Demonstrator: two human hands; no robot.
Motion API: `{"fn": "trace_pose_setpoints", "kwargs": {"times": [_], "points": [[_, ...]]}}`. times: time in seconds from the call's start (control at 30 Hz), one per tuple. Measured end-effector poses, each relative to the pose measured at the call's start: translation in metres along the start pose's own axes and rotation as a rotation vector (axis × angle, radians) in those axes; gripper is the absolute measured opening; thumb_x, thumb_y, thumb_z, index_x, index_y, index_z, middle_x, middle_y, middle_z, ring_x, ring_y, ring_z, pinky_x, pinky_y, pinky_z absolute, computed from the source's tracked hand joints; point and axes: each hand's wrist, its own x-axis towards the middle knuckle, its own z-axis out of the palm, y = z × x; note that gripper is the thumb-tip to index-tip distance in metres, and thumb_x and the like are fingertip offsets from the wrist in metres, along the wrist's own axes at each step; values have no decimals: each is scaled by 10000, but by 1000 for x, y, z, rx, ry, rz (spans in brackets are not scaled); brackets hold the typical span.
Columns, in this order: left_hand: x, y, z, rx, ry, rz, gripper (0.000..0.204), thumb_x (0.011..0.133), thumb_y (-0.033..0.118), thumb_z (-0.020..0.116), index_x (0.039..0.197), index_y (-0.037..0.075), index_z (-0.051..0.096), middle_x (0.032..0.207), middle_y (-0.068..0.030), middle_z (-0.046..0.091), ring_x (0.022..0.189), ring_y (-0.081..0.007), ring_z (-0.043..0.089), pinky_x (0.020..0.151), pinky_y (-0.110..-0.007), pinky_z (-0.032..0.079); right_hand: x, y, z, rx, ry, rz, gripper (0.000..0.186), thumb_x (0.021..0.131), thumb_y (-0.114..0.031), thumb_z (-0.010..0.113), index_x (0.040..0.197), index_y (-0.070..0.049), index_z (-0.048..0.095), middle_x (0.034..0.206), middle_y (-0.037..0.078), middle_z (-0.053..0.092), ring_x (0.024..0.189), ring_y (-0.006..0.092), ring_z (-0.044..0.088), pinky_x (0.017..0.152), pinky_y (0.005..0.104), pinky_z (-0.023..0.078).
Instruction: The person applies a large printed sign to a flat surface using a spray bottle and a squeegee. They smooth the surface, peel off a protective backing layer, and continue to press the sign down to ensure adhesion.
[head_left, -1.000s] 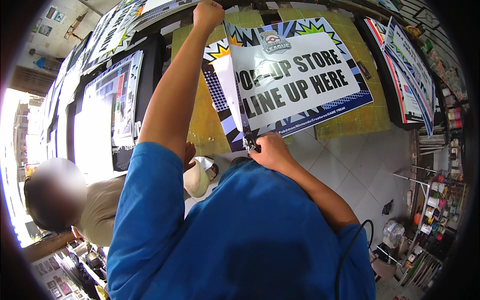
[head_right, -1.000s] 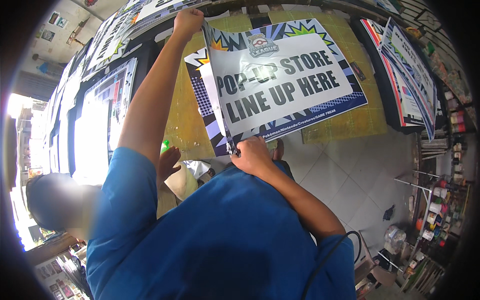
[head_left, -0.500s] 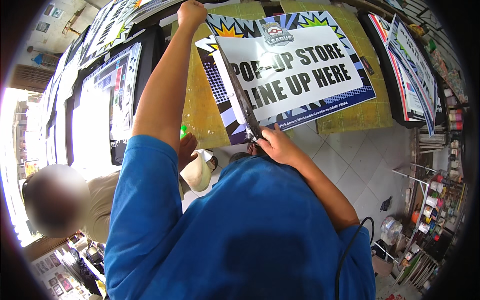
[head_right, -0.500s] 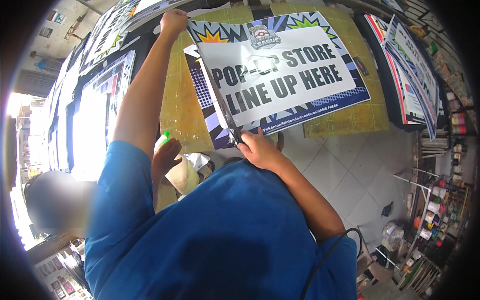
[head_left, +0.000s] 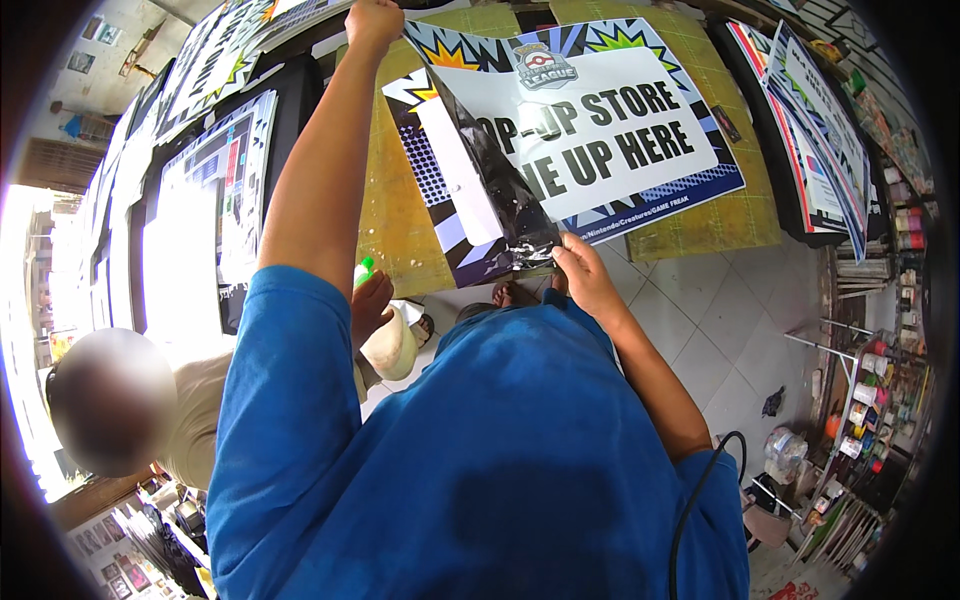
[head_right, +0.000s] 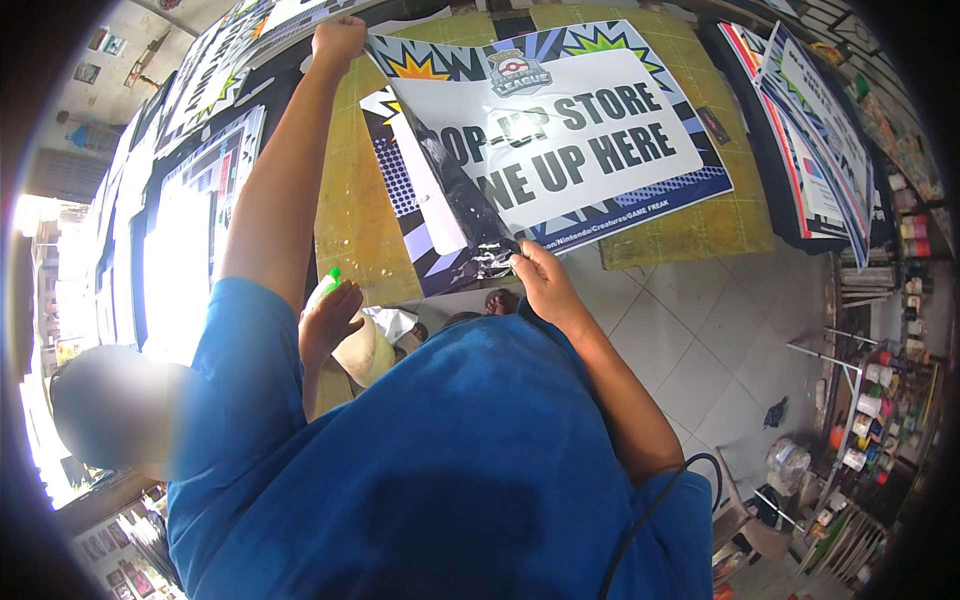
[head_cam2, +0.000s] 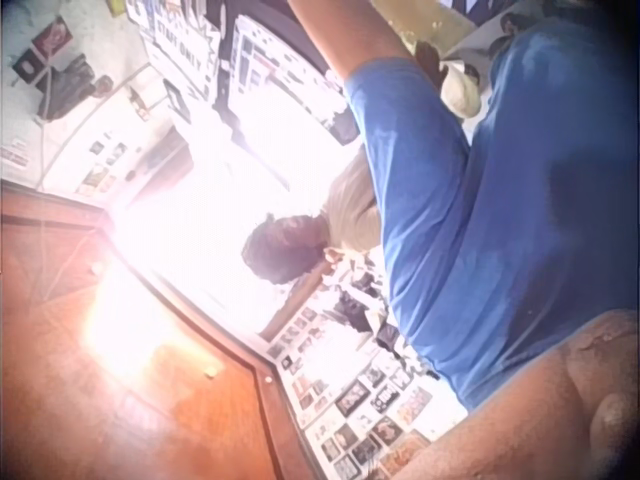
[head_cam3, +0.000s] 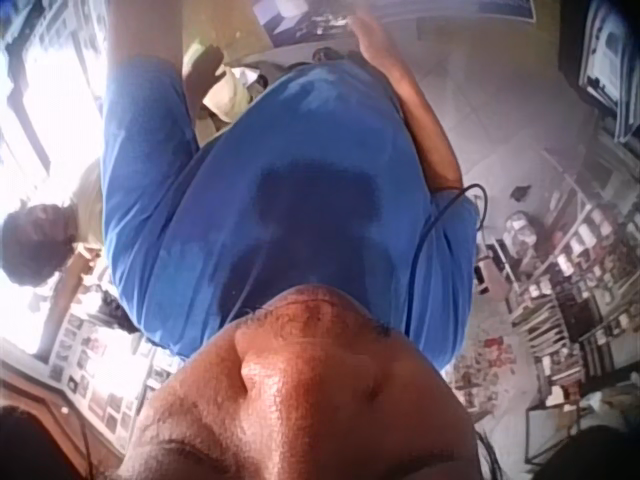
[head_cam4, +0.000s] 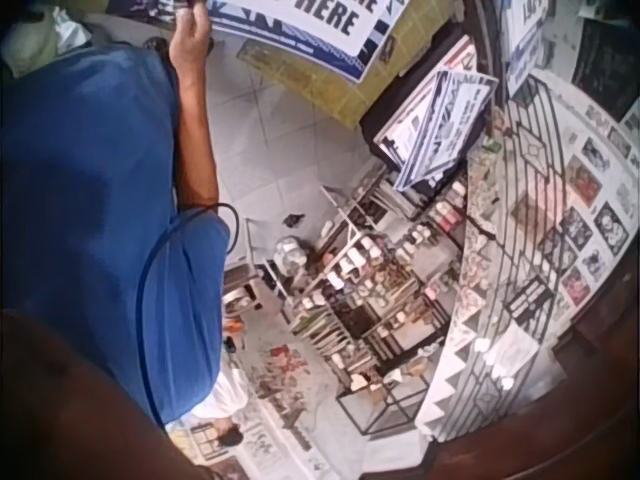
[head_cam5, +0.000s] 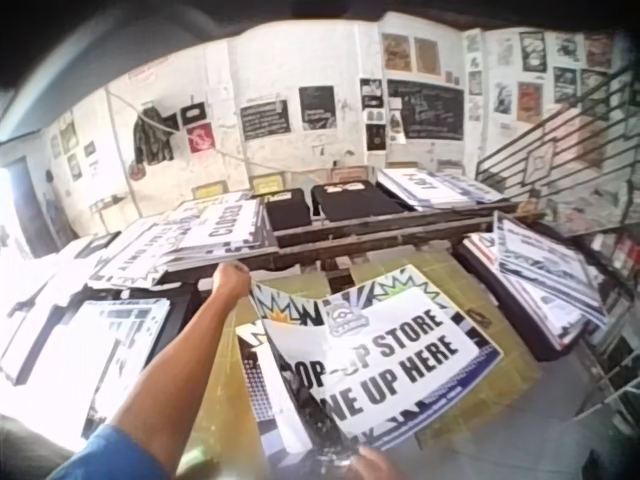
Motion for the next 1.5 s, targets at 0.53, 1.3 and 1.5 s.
{"fn": "trace_pose_setpoints", "kwargs": {"times": [0.53, 1.3, 1.5], "points": [[-4, 16, 4, -138, -5, -66, 149, 826, 162, 653, 891, 47, 722, 805, -61, 693, 652, -150, 683, 634, -297, 606, -11, -58, -22, -506, 383, -213, 184, 956, -143, 540, 833, -12, 498, 602, 78, 385, 546, 154, 363, 518, 331, 341], [-215, -59, 82, -507, 81, -161, 990, 847, -2, 608, 1521, 38, -116, 1425, -283, 419, 1187, -327, 564, 997, -405, 444, 2, -90, -48, -664, 273, -244, 144, 949, -133, 565, 901, 2, 569, 671, 112, 542, 582, 188, 492, 565, 322, 408], [-179, -99, 70, -138, -28, -162, 935, 812, 100, 655, 1493, 8, 22, 1282, -289, 542, 1125, -422, 573, 973, -448, 449, 7, -103, -55, -833, 167, -224, 120, 929, -157, 596, 930, -36, 588, 769, 130, 630, 657, 342, 583, 588, 388, 450]]}}
